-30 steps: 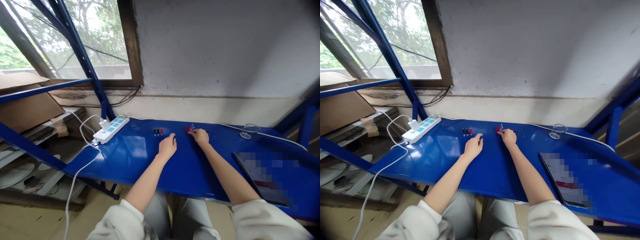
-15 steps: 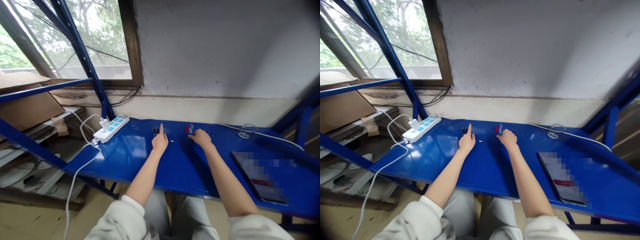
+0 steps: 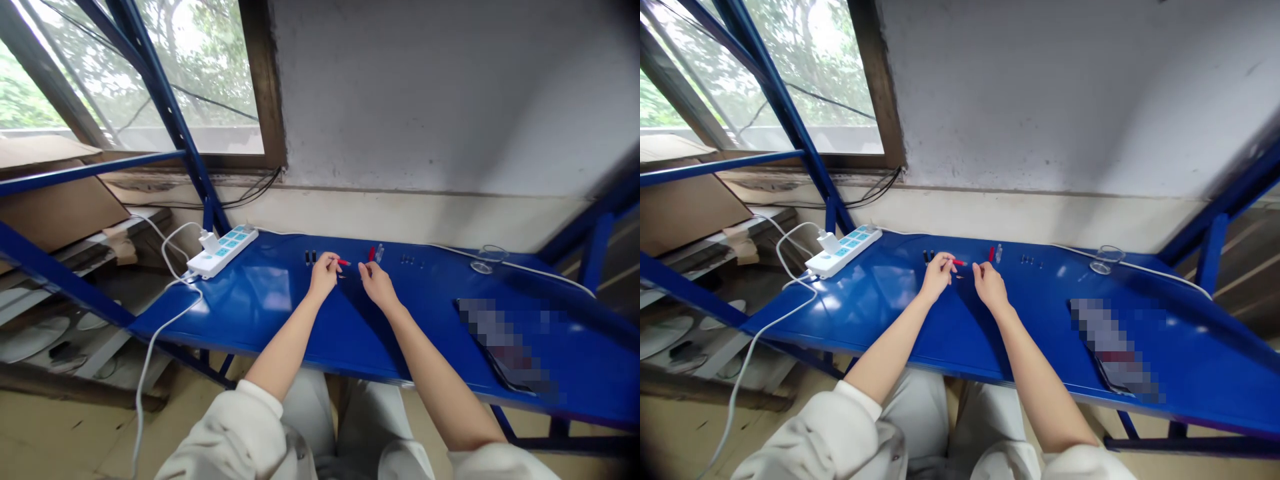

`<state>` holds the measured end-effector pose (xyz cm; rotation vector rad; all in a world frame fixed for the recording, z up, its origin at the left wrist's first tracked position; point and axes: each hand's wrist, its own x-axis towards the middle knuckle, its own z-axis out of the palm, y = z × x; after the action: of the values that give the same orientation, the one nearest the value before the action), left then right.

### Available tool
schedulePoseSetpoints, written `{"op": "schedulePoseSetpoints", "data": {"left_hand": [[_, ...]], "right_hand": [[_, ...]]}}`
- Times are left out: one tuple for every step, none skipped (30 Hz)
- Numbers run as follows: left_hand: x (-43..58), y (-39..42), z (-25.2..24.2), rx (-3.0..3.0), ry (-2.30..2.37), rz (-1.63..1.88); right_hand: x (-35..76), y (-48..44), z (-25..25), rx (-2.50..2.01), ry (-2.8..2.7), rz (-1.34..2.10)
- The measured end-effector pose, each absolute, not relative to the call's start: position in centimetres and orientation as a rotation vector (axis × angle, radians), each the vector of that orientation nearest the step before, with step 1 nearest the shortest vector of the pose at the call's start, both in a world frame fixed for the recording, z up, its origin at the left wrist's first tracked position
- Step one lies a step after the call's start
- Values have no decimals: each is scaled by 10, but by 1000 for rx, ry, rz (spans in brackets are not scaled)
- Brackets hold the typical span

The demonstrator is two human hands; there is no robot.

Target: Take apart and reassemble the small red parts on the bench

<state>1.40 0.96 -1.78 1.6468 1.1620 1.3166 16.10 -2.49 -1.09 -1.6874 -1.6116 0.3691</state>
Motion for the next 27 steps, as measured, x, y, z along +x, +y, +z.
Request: {"op": "schedulePoseSetpoints", "data": {"left_hand": [[17,6,-16,1577,1064,1302],[20,3,-15,1522,981,1281],[22,0,-13,1484,913,1260],[24,-2,-11,1461,860,1239],[25,-5,-10,1447,821,1223],[26,-6,-8,1437,793,1210],[26,-8,-7,1432,771,1203],[26,-9,-7,1430,751,1194],[25,-9,-6,1433,733,1183],[25,-10,-6,1439,719,1171],[25,-10,-6,1447,710,1158],[25,-10,-6,1455,705,1149],[25,-11,-5,1461,706,1145],[25,-11,-5,1466,710,1146],[26,-11,-5,1469,717,1148],[26,-11,-5,1472,725,1148],[26,-12,-5,1473,735,1148],[27,-12,-4,1470,748,1150],[27,-12,-4,1464,765,1154],[27,-13,-4,1456,786,1162],[27,-13,-3,1446,810,1176],[27,-12,-3,1435,836,1197],[27,-12,-3,1421,860,1227],[26,-11,-4,1406,880,1258],[26,-10,-4,1390,894,1291],[26,-9,-4,1375,903,1323],[26,-8,-5,1363,908,1354]], "right_hand": [[160,-24,-12,-1671,-1577,419],[159,-24,-12,-1636,-1553,472],[159,-24,-12,-1589,-1536,520],[158,-24,-13,-1536,-1524,555],[158,-23,-12,-1485,-1510,574],[158,-24,-12,-1441,-1495,579],[158,-24,-12,-1410,-1475,571],[158,-25,-11,-1388,-1457,558],[158,-26,-10,-1374,-1442,541],[158,-27,-8,-1366,-1436,518],[158,-28,-7,-1365,-1441,488],[158,-30,-6,-1371,-1457,450],[158,-31,-5,-1382,-1482,406],[158,-32,-4,-1394,-1512,361],[158,-33,-3,-1406,-1541,316],[158,-34,-2,-1418,-1567,278],[158,-35,-1,-1427,-1589,250],[158,-35,-1,-1430,-1609,231],[158,-35,-1,-1427,-1626,221],[158,-35,-1,-1419,-1642,217],[158,-35,-1,-1408,-1658,219],[158,-35,-2,-1393,-1672,225],[158,-35,-2,-1374,-1683,232],[158,-34,-3,-1354,-1692,242],[158,-33,-4,-1336,-1700,255],[158,-33,-5,-1320,-1711,266],[158,-32,-6,-1311,-1726,275]]}}
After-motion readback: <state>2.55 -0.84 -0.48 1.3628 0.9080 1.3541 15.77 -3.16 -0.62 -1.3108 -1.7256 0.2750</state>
